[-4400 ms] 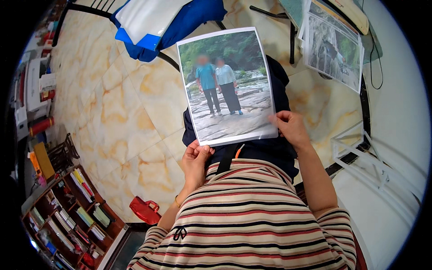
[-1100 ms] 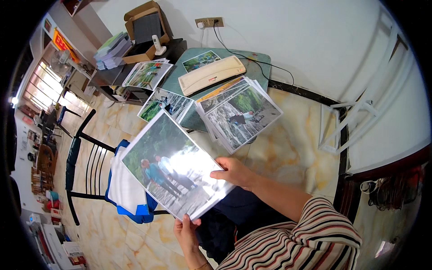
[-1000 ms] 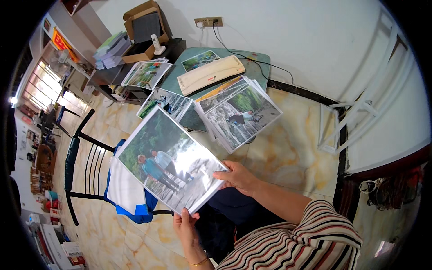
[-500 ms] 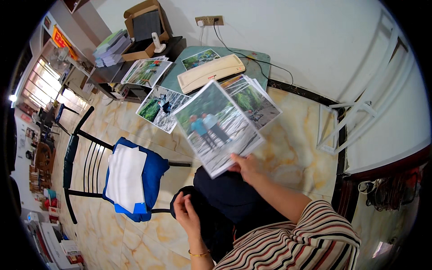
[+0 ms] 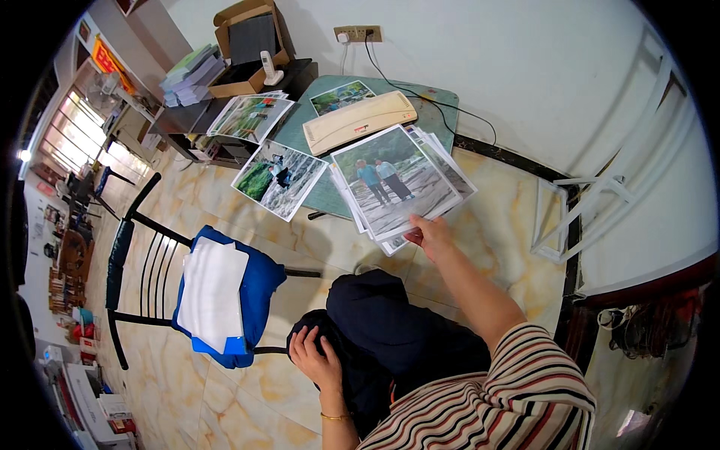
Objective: The person places printed photographs into clear plastic sleeves one by one. They pick up each photo, slide it into a sleeve, and set the sleeved photo on a stack on the table. The person repeats this process for several photos throughout the clip.
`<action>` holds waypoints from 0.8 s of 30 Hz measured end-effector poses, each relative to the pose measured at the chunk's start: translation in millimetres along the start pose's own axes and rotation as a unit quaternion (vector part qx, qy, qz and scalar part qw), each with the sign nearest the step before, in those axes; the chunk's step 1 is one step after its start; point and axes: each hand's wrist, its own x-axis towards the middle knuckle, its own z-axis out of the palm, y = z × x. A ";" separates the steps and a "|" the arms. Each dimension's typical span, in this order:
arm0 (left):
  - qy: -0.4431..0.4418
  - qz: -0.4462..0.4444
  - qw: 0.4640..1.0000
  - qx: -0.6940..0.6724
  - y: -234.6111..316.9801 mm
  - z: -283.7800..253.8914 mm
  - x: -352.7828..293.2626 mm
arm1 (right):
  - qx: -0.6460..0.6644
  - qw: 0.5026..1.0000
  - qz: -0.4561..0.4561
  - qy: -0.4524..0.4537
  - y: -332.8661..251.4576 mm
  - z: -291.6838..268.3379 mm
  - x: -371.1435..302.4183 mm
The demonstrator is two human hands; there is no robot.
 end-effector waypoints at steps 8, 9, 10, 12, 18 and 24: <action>-0.001 -0.004 1.000 -0.002 -3.5 0.4 -0.3 | 0.001 0.999 0.020 -0.029 -3.9 3.4 10.2; 0.000 -0.005 1.000 -0.002 -2.6 0.6 -0.1 | 0.003 0.999 0.022 -0.028 -3.7 2.2 11.9; 0.000 -0.006 1.000 -0.002 -2.1 0.5 0.3 | 0.006 0.999 0.024 -0.028 -4.2 2.5 13.0; 0.001 -0.006 1.000 0.001 -2.9 1.2 0.3 | 0.010 0.999 0.026 -0.028 -4.6 3.2 15.1; -0.001 -0.003 1.000 0.000 -2.6 2.2 1.8 | 0.016 0.999 0.019 -0.033 -5.1 -2.0 25.1; -0.002 -0.004 1.000 0.002 -3.3 1.6 1.9 | 0.015 0.999 0.025 -0.021 -9.9 2.2 26.6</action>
